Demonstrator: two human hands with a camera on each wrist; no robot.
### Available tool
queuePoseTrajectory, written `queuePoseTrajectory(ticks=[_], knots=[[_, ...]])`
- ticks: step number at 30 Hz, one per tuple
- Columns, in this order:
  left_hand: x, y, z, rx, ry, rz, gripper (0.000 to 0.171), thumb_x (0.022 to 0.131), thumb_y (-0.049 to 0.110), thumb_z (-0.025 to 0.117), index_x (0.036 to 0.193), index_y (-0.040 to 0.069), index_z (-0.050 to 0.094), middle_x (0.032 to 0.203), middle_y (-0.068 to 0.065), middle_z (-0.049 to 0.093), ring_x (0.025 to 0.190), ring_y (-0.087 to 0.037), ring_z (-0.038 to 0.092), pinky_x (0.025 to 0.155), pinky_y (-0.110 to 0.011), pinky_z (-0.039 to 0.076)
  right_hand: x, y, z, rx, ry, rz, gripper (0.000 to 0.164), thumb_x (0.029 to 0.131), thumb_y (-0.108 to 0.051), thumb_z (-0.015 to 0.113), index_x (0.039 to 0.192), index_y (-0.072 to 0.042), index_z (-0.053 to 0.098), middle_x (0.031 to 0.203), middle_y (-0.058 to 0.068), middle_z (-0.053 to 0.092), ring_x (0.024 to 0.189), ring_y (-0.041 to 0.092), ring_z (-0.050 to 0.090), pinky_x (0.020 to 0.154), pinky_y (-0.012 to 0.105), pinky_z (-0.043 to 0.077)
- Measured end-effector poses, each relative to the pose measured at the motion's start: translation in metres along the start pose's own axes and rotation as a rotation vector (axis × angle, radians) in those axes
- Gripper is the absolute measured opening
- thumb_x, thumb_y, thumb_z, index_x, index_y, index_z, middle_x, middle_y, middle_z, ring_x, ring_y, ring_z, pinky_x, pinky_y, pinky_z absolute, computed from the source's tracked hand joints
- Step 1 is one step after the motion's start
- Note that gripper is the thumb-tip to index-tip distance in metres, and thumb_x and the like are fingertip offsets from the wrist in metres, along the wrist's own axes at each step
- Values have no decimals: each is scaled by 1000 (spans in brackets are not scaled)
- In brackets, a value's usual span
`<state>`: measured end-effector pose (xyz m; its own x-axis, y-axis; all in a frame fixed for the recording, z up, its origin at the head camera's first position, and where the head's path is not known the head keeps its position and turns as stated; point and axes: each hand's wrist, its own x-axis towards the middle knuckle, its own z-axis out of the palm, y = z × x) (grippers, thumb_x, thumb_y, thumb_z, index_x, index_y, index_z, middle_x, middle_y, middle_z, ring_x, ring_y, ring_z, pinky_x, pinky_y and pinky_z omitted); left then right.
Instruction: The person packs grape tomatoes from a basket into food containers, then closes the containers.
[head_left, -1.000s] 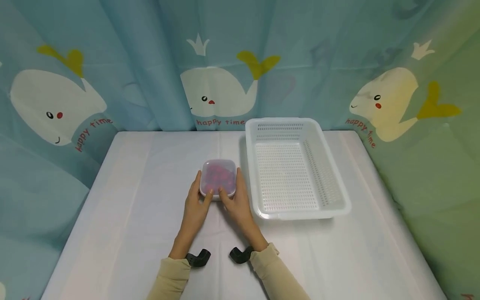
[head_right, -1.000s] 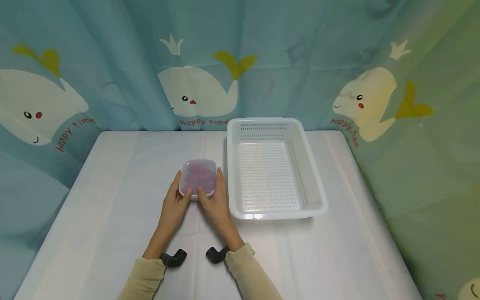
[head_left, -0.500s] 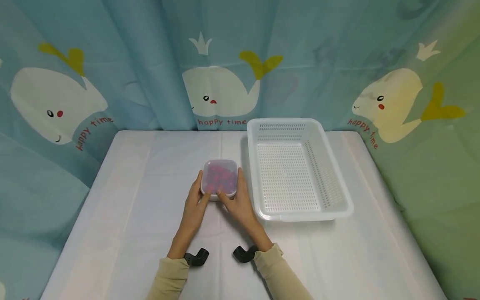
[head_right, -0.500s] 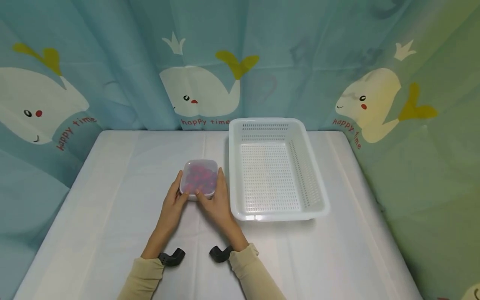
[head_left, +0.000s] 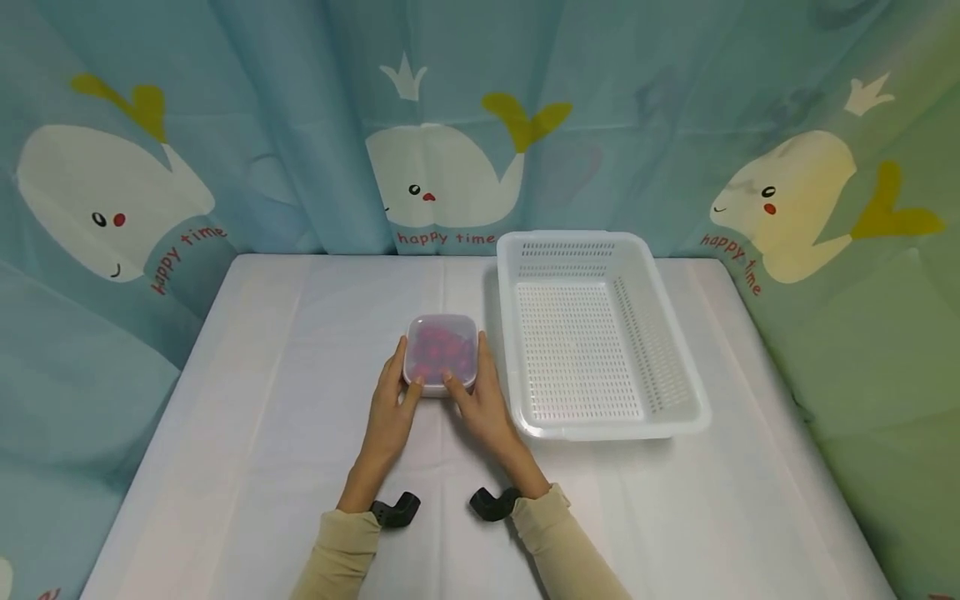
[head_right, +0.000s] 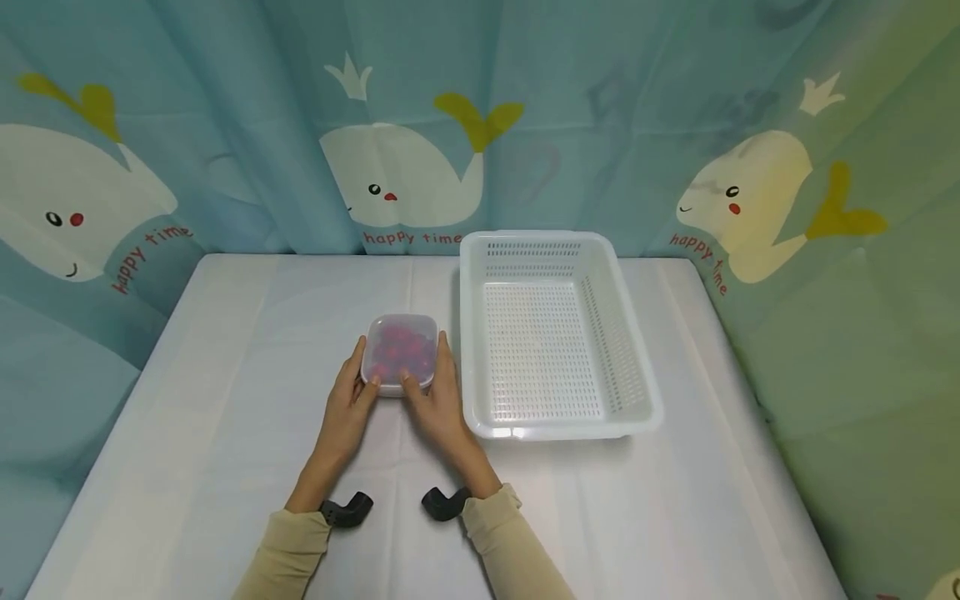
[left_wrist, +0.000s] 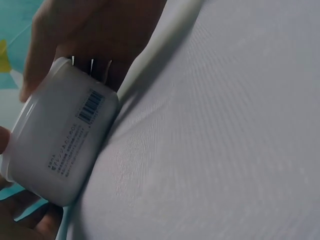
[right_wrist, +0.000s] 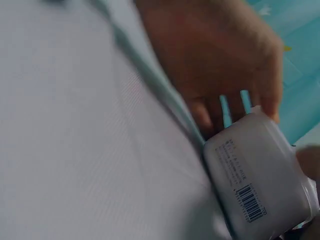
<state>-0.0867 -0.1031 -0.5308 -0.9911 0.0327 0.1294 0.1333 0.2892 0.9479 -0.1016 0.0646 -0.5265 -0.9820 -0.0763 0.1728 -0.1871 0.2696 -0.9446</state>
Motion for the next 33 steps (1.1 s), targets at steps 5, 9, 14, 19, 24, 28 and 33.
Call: queuePoseTrajectory(ticks=[5, 9, 14, 19, 24, 28, 33], knots=[[-2, 4, 1, 15, -5, -30, 63, 113, 29, 46, 169, 22, 17, 170, -15, 29, 155, -36, 34, 128, -57, 34, -1, 1, -2, 117, 28, -5, 66, 110, -8, 49, 163, 9, 13, 171, 29, 13, 161, 40, 14, 135, 52, 13], [-3, 6, 1, 13, -13, -36, 61, 114, 30, 42, 169, 24, 16, 171, -14, 27, 156, -36, 32, 128, -59, 33, -1, 2, -3, 108, 42, -18, 61, 111, -6, 45, 162, 10, 16, 170, 31, 15, 160, 42, 15, 134, 53, 14], [-4, 7, -2, 13, 15, -36, 58, 114, 26, 40, 168, 22, 19, 171, -14, 29, 155, -36, 32, 126, -61, 35, 0, 0, -1, 89, 45, -23, 57, 111, -6, 43, 161, 11, 20, 169, 32, 20, 159, 44, 18, 133, 57, 17], [-2, 7, -4, -15, 41, -62, 56, 114, 24, 41, 168, 23, 22, 173, -10, 27, 158, -30, 30, 129, -53, 34, 3, 0, 3, 88, 46, -22, 57, 111, -7, 43, 161, 10, 21, 169, 30, 21, 159, 43, 18, 134, 56, 17], [-1, 5, -6, -46, 30, -100, 56, 115, 26, 40, 167, 22, 22, 174, -2, 21, 161, -22, 22, 133, -42, 26, 3, 0, 2, 89, 32, -6, 58, 112, -11, 42, 161, 12, 19, 169, 31, 19, 160, 44, 17, 134, 56, 15], [-7, 6, -9, -23, 7, -114, 57, 115, 28, 40, 168, 19, 20, 174, -6, 24, 160, -26, 26, 132, -45, 29, -7, 0, -1, 78, 34, 50, 60, 113, -14, 42, 162, 9, 17, 170, 29, 20, 159, 43, 20, 134, 57, 18], [-16, 10, -22, 61, 36, -86, 56, 115, 27, 41, 167, 15, 25, 169, -12, 36, 153, -34, 40, 128, -52, 36, -33, -4, -9, 131, -24, 165, 64, 114, -29, 42, 168, -9, 13, 173, 18, 19, 159, 37, 23, 133, 54, 24]])
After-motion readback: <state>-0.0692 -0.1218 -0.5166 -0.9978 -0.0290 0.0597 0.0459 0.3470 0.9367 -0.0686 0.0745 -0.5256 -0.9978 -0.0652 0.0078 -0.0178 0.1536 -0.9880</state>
